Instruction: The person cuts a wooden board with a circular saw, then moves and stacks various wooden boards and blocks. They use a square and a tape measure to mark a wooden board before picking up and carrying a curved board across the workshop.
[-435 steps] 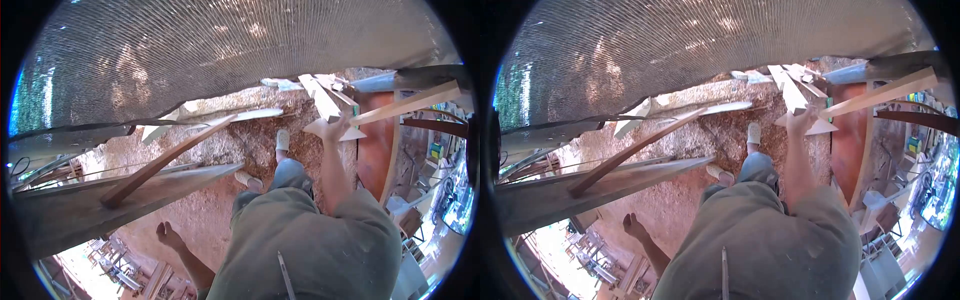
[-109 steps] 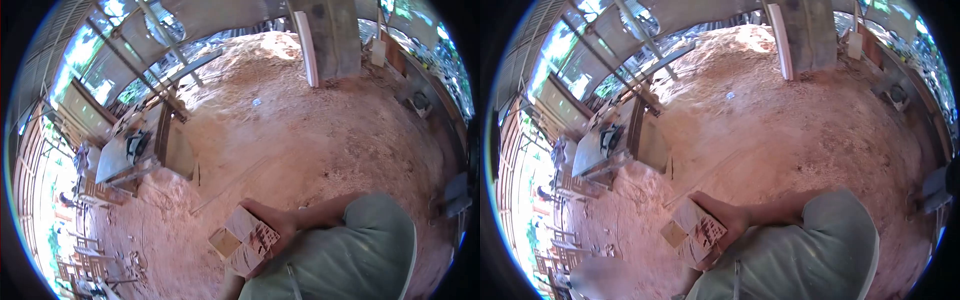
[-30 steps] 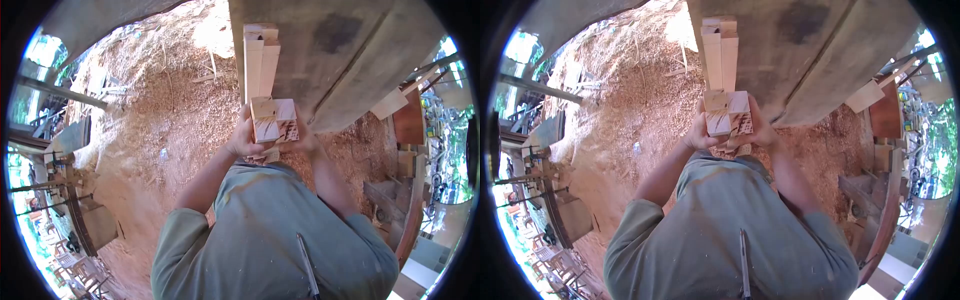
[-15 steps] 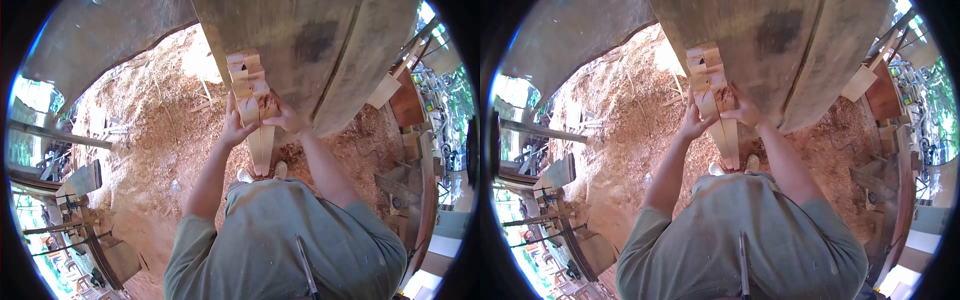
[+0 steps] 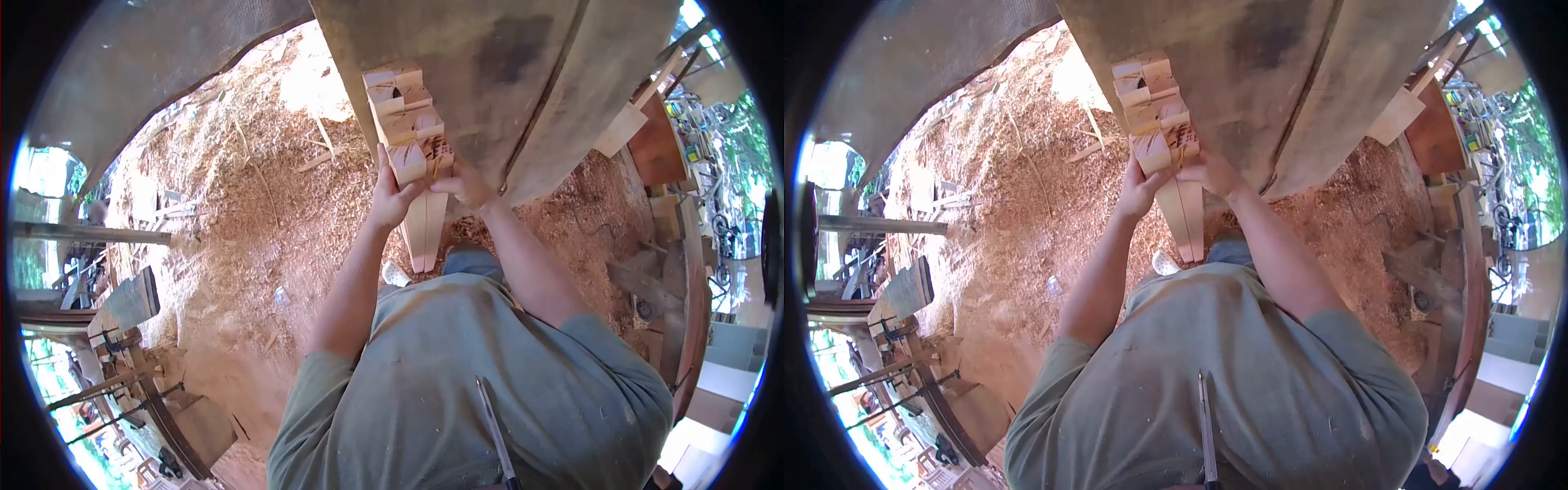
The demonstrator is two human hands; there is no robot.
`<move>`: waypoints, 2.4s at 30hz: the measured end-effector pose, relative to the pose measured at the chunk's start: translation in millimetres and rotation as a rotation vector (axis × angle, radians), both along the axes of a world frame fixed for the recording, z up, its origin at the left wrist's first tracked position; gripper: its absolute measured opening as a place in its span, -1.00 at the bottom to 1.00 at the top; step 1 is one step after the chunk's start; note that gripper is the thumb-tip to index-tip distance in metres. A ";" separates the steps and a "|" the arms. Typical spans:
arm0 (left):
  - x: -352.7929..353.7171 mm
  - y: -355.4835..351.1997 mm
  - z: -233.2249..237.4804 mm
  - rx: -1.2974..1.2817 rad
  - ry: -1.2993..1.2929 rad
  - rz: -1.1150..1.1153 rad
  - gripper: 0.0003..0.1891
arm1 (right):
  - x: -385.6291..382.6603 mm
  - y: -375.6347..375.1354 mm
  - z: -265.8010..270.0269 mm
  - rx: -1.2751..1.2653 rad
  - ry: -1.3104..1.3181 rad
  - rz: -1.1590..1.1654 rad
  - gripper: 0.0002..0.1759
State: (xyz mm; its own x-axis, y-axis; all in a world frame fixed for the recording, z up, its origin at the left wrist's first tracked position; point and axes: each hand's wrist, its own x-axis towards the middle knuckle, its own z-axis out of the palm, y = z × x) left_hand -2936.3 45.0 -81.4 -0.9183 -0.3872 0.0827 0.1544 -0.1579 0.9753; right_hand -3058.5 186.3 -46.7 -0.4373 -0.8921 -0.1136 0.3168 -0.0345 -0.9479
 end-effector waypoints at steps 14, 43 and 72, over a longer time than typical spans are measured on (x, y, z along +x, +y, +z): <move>10.2 15.1 14.4 0.127 -0.257 0.263 -0.42 | -26.4 -21.3 -15.6 -0.048 0.290 0.181 0.33; 379.5 511.5 -121.9 1.012 -1.484 1.459 -0.81 | -122.5 381.0 -242.2 1.470 0.069 0.476 -0.73; 586.8 516.7 -108.6 0.420 -1.212 1.538 -0.56 | 631.4 404.2 12.9 -0.928 0.102 2.717 -0.68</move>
State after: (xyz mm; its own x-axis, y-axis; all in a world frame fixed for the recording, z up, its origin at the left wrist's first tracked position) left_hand -2349.5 561.7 -190.0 0.6400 -0.5846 -0.4986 -0.2295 -0.7647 0.6021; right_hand -2427.0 590.5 -33.9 0.6429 0.7410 0.1941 0.3285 -0.0379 -0.9437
